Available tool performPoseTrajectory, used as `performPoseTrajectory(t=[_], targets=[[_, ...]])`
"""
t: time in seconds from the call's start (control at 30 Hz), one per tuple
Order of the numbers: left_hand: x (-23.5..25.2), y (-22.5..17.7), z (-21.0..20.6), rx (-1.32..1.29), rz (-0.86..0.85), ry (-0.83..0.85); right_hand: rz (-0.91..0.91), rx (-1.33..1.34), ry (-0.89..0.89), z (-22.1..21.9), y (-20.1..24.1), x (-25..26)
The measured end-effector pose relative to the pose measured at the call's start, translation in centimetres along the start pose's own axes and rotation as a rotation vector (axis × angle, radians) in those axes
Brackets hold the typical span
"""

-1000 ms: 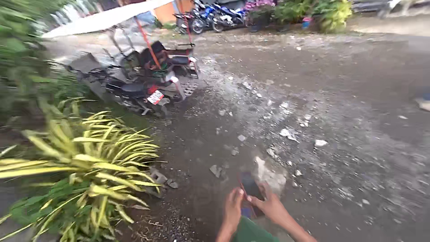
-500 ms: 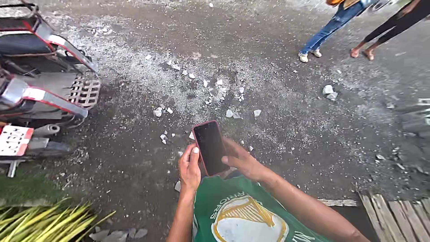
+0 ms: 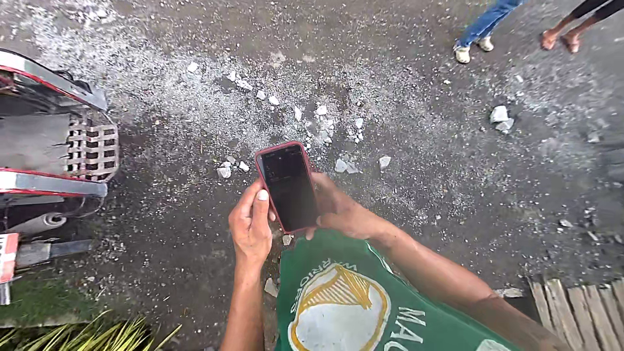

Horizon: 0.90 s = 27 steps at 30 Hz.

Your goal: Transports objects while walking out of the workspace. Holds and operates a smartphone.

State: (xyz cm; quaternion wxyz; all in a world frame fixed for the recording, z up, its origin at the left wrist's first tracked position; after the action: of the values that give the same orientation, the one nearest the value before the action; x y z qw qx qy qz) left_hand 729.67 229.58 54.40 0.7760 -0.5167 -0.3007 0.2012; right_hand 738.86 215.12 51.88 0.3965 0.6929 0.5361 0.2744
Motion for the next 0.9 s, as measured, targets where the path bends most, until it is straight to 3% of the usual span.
performPoseTrajectory(t=[0.27,0.5,0.9], targets=[[18.8,3.2,0.6,0.068,0.049,-0.090,-0.087,-0.112,0.006,7.8,7.1,18.6],[28.7,7.1,0.4,0.062,0.136,-0.124,-0.166,-0.179,-0.164,13.5,10.2,29.1],[48.5,16.2,0.5,-0.081,0.186,-0.072,-0.181,-0.132,-0.177,21.8,14.3,48.3]])
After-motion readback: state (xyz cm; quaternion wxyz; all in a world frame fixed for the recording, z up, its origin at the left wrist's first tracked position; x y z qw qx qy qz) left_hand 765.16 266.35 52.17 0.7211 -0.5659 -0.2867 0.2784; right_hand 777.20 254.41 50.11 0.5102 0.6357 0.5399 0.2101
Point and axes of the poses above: each hand's wrist, its own x-axis towards the middle knuckle, its own z-axis out of the back of the hand, y = z × x, the point moved 9 cm from there along x, towards the middle knuckle, and after that the axes turned 7 degrees about x, right-handed, at the moved point
